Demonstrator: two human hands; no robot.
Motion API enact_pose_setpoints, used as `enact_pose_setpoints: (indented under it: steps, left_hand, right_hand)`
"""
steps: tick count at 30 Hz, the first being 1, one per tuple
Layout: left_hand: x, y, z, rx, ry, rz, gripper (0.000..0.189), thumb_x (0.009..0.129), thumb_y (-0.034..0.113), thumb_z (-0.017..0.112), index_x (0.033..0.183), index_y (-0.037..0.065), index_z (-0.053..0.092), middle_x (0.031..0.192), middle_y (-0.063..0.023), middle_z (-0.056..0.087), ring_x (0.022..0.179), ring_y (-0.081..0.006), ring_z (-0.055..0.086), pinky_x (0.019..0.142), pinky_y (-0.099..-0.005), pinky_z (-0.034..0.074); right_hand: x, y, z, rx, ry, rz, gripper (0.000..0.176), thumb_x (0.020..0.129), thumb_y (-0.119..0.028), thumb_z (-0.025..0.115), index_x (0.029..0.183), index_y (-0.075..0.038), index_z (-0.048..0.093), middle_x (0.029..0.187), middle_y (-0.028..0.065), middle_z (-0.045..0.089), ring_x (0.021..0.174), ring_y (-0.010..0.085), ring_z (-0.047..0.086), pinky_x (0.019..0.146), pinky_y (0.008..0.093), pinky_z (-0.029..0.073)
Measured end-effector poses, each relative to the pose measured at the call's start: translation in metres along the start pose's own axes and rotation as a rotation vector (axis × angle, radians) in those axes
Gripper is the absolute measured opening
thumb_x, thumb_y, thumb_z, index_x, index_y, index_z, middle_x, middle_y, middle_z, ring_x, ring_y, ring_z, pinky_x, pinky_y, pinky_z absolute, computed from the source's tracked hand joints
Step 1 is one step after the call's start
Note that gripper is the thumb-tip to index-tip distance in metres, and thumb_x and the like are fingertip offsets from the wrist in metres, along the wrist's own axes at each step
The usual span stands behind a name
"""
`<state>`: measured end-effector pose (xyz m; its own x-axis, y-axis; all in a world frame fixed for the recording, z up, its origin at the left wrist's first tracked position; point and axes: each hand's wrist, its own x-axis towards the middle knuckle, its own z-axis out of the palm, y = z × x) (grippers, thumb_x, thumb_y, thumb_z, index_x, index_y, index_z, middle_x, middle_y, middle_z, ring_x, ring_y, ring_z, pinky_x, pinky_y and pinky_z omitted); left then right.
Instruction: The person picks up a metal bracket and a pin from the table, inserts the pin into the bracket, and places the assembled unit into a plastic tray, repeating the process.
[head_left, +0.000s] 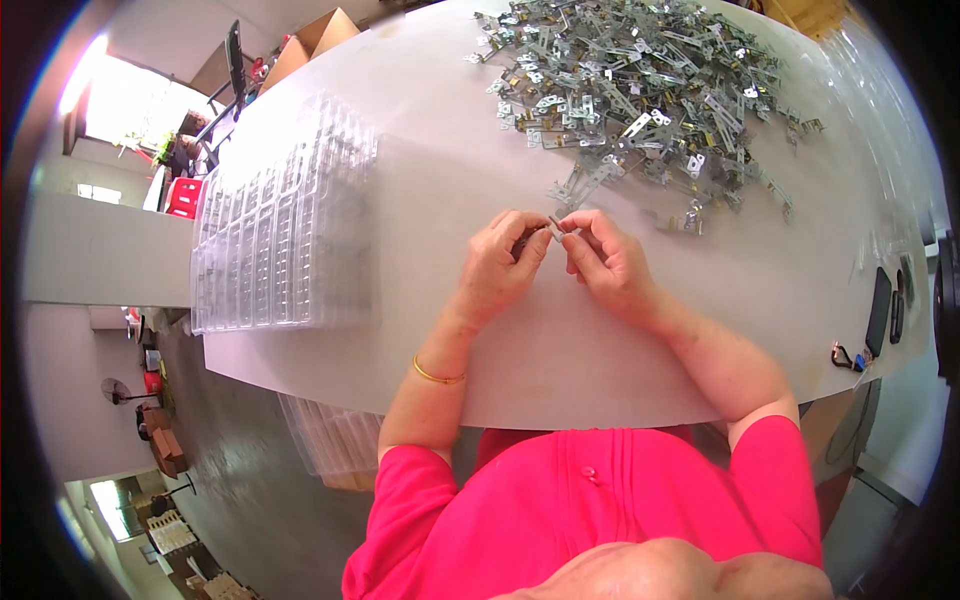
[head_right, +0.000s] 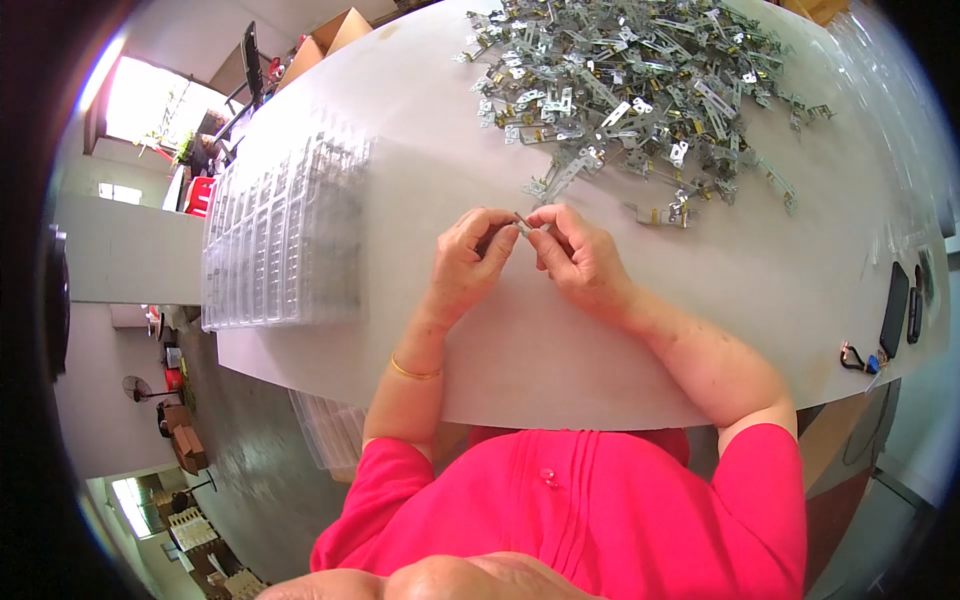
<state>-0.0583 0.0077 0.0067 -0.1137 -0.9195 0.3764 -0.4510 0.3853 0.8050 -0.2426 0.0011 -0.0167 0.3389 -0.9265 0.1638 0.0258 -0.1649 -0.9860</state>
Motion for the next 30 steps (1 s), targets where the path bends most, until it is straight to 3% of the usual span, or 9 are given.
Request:
enact_pose_setpoints:
  steps: [4,9,14,16,19,21,30]
  left_hand:
    - [0.001,-0.001,-0.001,0.031,-0.03,0.092,0.006,0.09,0.004,0.07,0.094,0.0,0.067,0.081,-0.0055,0.064,0.062,-0.0103,0.054,0.055,-0.0257,0.044]
    - [0.0,0.0,-0.003,0.045,-0.055,0.115,0.009,0.088,0.003,0.072,0.095,0.001,0.068,0.079,-0.0064,0.063,0.061,-0.0121,0.054,0.055,-0.0261,0.044]
    - [-0.003,-0.002,-0.001,-0.033,-0.115,0.158,0.008,0.091,0.006,0.07,0.098,0.002,0.07,0.075,-0.0031,0.062,0.058,-0.0096,0.052,0.052,-0.0238,0.041]
    - [-0.003,0.002,-0.006,-0.395,-0.117,-0.332,0.012,0.098,0.011,0.064,0.102,0.002,0.07,0.074,0.0012,0.058,0.056,-0.0057,0.048,0.05,-0.0207,0.037]
    - [0.003,0.005,-0.017,-0.626,-0.08,-0.48,0.019,0.103,0.015,0.057,0.105,0.001,0.07,0.073,0.0039,0.054,0.054,-0.0031,0.044,0.047,-0.0187,0.033]
    - [0.004,0.0,-0.018,-0.682,-0.067,-0.482,0.021,0.104,0.017,0.056,0.107,0.0,0.068,0.072,0.0026,0.054,0.052,-0.0039,0.043,0.045,-0.0193,0.032]
    - [0.003,-0.004,-0.016,-0.77,-0.082,-0.449,0.025,0.103,0.024,0.059,0.107,0.0,0.068,0.073,0.0024,0.055,0.053,-0.0039,0.046,0.045,-0.0198,0.034]
  right_hand:
    - [-0.001,0.0,0.001,-0.037,0.033,0.005,0.012,0.099,-0.01,0.062,0.108,-0.003,0.06,0.067,0.0017,0.058,0.063,0.0071,0.056,0.055,0.0254,0.044]
    - [0.002,-0.008,0.001,-0.379,0.144,-0.31,0.005,0.095,-0.007,0.067,0.099,-0.005,0.063,0.079,0.0002,0.055,0.061,0.0057,0.049,0.054,0.0242,0.041]
    - [0.0,-0.002,0.001,-0.236,0.235,-0.268,0.005,0.097,-0.009,0.065,0.098,-0.006,0.061,0.082,-0.0011,0.053,0.061,0.0049,0.046,0.056,0.0223,0.04]
    - [-0.001,-0.004,0.0,-0.151,0.291,-0.234,0.005,0.098,-0.009,0.063,0.098,-0.006,0.06,0.081,-0.0016,0.054,0.062,0.0044,0.047,0.057,0.0217,0.04]
    - [-0.002,-0.011,0.0,0.046,0.257,-0.059,0.008,0.1,-0.012,0.062,0.1,-0.005,0.058,0.075,-0.003,0.055,0.062,0.0037,0.049,0.056,0.0214,0.041]
    - [-0.002,-0.01,0.0,-0.005,0.143,-0.015,0.009,0.101,-0.013,0.062,0.1,-0.005,0.059,0.07,-0.0038,0.055,0.062,0.0033,0.05,0.054,0.0218,0.041]
    - [-0.003,-0.006,0.002,-0.087,0.108,0.016,0.007,0.098,-0.011,0.065,0.101,-0.005,0.062,0.069,-0.0034,0.057,0.06,0.0027,0.047,0.052,0.023,0.04]
